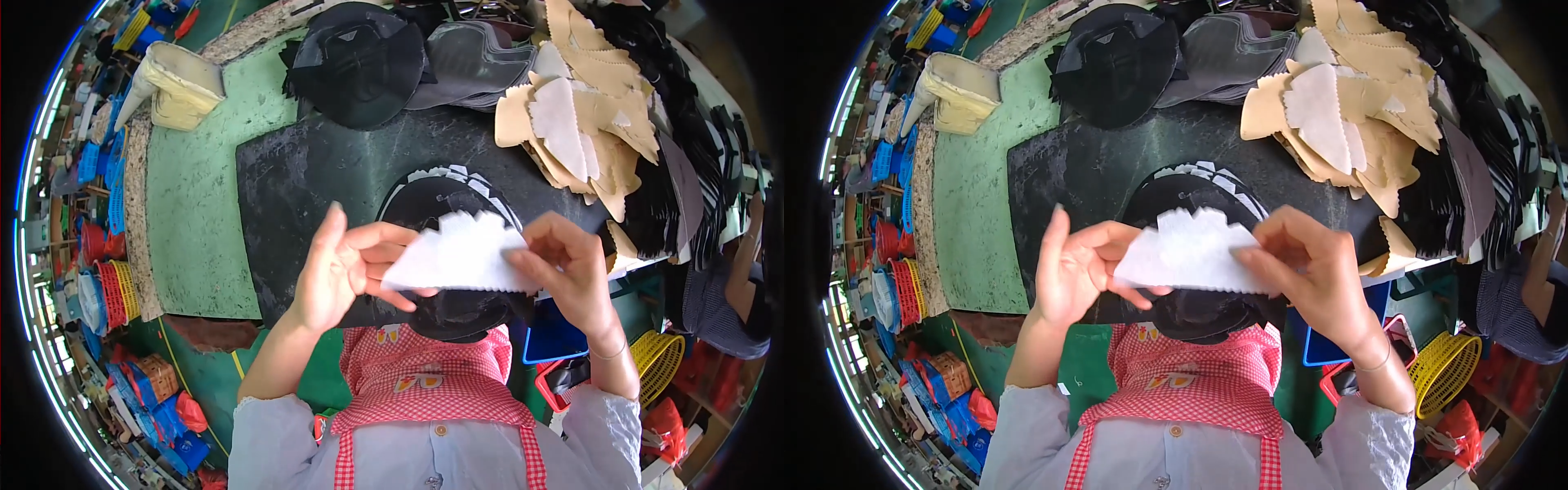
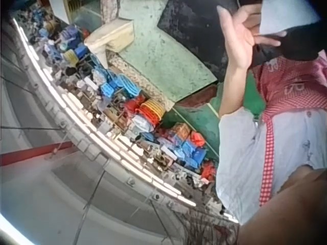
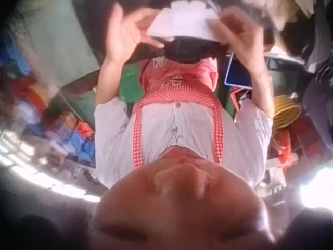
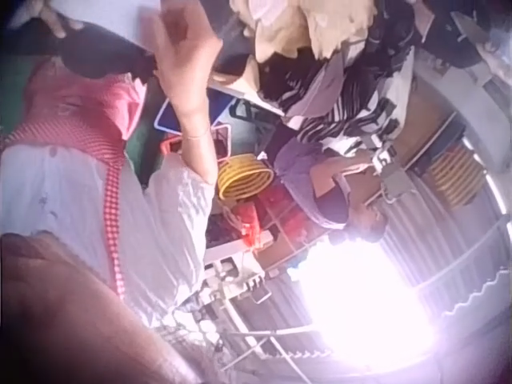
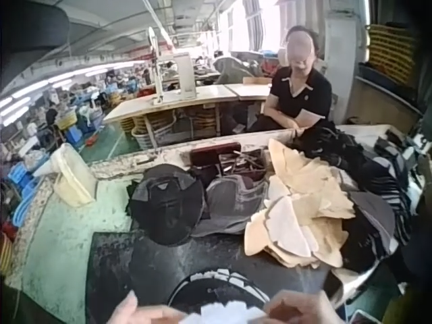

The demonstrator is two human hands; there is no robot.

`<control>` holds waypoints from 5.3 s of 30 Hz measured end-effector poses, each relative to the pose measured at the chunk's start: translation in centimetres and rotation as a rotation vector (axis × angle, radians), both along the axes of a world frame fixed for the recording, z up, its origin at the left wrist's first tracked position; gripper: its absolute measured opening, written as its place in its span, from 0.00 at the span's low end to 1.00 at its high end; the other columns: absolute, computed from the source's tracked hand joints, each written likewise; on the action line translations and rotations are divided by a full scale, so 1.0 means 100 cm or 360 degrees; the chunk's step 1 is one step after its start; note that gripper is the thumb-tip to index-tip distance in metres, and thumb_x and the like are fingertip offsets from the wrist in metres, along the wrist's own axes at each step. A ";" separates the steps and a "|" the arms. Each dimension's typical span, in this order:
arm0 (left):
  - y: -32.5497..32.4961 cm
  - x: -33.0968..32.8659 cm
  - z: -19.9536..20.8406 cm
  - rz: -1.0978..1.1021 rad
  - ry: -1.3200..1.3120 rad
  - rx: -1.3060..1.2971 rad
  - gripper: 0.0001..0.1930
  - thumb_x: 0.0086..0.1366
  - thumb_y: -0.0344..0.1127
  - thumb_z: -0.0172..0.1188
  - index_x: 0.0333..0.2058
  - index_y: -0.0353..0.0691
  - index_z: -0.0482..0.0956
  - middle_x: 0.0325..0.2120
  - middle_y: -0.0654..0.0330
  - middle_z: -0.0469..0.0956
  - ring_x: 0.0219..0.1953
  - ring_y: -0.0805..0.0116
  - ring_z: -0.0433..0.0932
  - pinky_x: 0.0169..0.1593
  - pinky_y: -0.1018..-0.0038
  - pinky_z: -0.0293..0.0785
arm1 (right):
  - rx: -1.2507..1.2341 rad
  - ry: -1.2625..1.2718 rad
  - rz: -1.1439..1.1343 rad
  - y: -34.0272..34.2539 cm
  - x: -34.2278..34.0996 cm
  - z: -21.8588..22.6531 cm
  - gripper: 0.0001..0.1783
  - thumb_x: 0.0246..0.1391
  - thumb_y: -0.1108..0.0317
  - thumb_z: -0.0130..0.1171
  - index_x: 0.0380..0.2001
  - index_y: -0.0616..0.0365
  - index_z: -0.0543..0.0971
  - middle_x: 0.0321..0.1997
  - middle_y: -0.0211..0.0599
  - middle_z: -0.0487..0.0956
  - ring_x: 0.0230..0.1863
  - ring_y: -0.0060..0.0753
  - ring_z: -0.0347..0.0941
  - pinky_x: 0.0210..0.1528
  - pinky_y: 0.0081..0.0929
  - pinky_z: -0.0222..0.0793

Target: Aligning, layering, and stacking various pre-cut material components for shoe uppers on a workbench.

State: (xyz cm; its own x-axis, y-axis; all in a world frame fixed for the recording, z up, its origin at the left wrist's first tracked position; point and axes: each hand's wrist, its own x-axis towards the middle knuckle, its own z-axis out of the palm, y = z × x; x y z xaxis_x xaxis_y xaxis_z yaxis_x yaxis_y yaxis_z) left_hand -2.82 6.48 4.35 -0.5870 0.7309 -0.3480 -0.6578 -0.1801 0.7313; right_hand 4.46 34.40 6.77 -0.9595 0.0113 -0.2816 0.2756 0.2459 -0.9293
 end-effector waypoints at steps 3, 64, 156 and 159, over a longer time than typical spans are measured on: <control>-0.002 -0.002 0.001 -0.0012 0.0639 -0.0789 0.21 0.76 0.48 0.46 0.38 0.33 0.76 0.27 0.56 0.82 0.27 0.68 0.85 0.27 0.79 0.78 | 0.0278 0.0032 0.0113 -0.011 -0.030 -0.010 0.11 0.58 0.69 0.67 0.33 0.65 0.76 0.24 0.31 0.78 0.26 0.15 0.74 0.29 0.18 0.71; 0.096 -0.026 0.009 -0.0042 0.1404 -0.0564 0.17 0.72 0.43 0.55 0.50 0.36 0.73 0.32 0.58 0.79 0.26 0.71 0.75 0.34 0.72 0.72 | -0.1118 0.0532 -0.0628 0.049 -0.076 0.001 0.21 0.62 0.79 0.53 0.58 0.65 0.68 0.50 0.48 0.80 0.49 0.40 0.81 0.53 0.34 0.78; 0.185 -0.062 -0.013 -0.0037 0.2795 -0.0704 0.29 0.70 0.46 0.57 0.61 0.30 0.67 0.61 0.44 0.67 0.65 0.47 0.65 0.69 0.56 0.60 | 0.0880 0.1043 -0.0606 0.117 -0.133 -0.056 0.10 0.57 0.65 0.62 0.34 0.62 0.82 0.23 0.37 0.82 0.26 0.34 0.81 0.32 0.32 0.75; 0.201 -0.071 -0.057 -0.0351 0.2767 -0.1015 0.31 0.69 0.46 0.57 0.61 0.28 0.66 0.62 0.41 0.66 0.65 0.45 0.65 0.68 0.58 0.61 | 0.0252 0.1093 -0.0883 0.153 -0.112 -0.041 0.06 0.62 0.71 0.58 0.35 0.64 0.80 0.29 0.25 0.78 0.29 0.13 0.70 0.32 0.14 0.65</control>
